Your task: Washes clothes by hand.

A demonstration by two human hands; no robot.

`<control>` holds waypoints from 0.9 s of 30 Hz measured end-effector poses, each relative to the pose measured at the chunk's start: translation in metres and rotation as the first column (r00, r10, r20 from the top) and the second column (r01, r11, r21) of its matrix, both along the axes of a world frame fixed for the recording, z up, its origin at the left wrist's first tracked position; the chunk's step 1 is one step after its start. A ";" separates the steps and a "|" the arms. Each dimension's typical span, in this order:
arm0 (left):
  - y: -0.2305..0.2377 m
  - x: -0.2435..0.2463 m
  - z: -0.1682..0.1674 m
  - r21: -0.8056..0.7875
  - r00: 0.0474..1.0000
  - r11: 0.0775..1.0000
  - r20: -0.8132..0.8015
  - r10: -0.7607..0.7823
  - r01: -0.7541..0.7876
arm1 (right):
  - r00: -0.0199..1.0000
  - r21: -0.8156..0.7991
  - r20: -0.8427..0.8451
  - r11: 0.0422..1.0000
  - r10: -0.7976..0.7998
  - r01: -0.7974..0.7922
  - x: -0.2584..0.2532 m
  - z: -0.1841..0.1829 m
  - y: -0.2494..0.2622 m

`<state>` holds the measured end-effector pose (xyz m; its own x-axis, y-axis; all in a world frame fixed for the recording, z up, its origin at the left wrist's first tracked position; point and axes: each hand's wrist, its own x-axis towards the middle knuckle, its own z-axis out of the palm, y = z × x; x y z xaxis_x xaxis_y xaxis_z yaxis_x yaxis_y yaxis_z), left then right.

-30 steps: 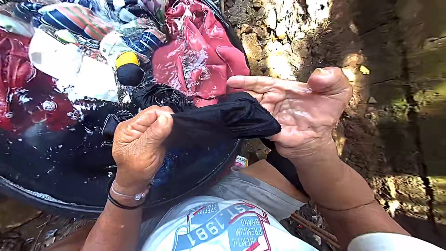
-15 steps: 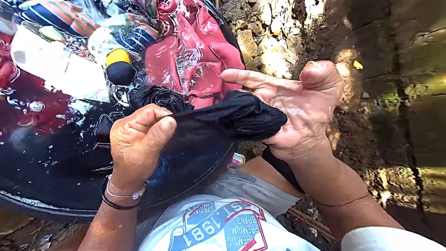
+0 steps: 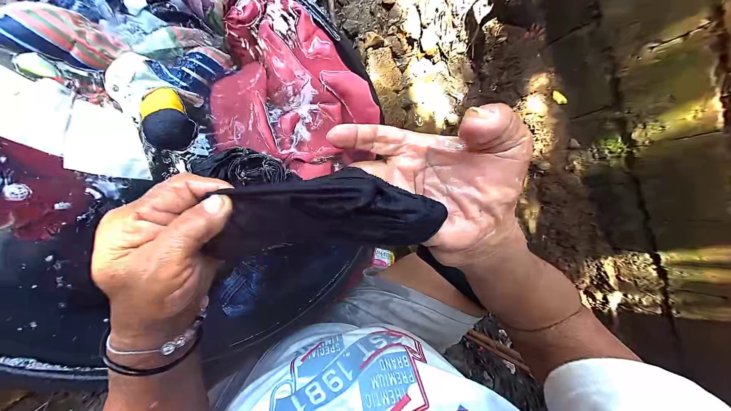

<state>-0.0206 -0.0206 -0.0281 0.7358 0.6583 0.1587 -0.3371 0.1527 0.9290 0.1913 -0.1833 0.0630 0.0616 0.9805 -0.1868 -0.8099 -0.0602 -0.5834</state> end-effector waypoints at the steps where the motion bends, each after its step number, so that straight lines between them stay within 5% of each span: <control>1: 0.002 -0.002 0.000 -0.032 1.000 0.999 0.010 0.007 -0.007 | 1.000 -0.004 -0.024 1.000 0.005 -0.005 -0.001 0.000 0.000; 13: 0.002 -0.005 0.002 -0.103 0.992 0.994 0.122 -0.020 0.032 | 0.999 0.024 -0.005 0.998 0.053 -0.053 0.000 -0.002 0.001; 18: 0.000 -0.001 0.002 -0.031 0.998 0.999 0.054 0.029 -0.028 | 0.939 0.091 0.342 0.994 0.018 -0.053 0.003 -0.005 0.009; 19: -0.002 0.003 0.005 0.035 0.999 0.998 0.026 0.048 -0.048 | 0.864 0.103 0.502 0.994 -0.029 -0.026 0.002 -0.004 0.013; 21: -0.011 0.013 0.011 0.268 0.997 0.962 -0.028 0.065 -0.055 | 0.543 0.150 0.831 0.989 -0.121 -0.010 -0.003 -0.001 0.020; 24: -0.033 0.032 0.007 0.530 0.998 0.848 -0.058 0.025 0.009 | -0.005 0.259 0.965 0.961 -0.260 -0.102 -0.016 0.000 0.034; 27: -0.049 0.038 -0.002 0.335 0.993 0.935 -0.070 -0.098 0.116 | -0.080 0.314 0.939 0.928 -0.335 -0.199 -0.035 0.004 0.045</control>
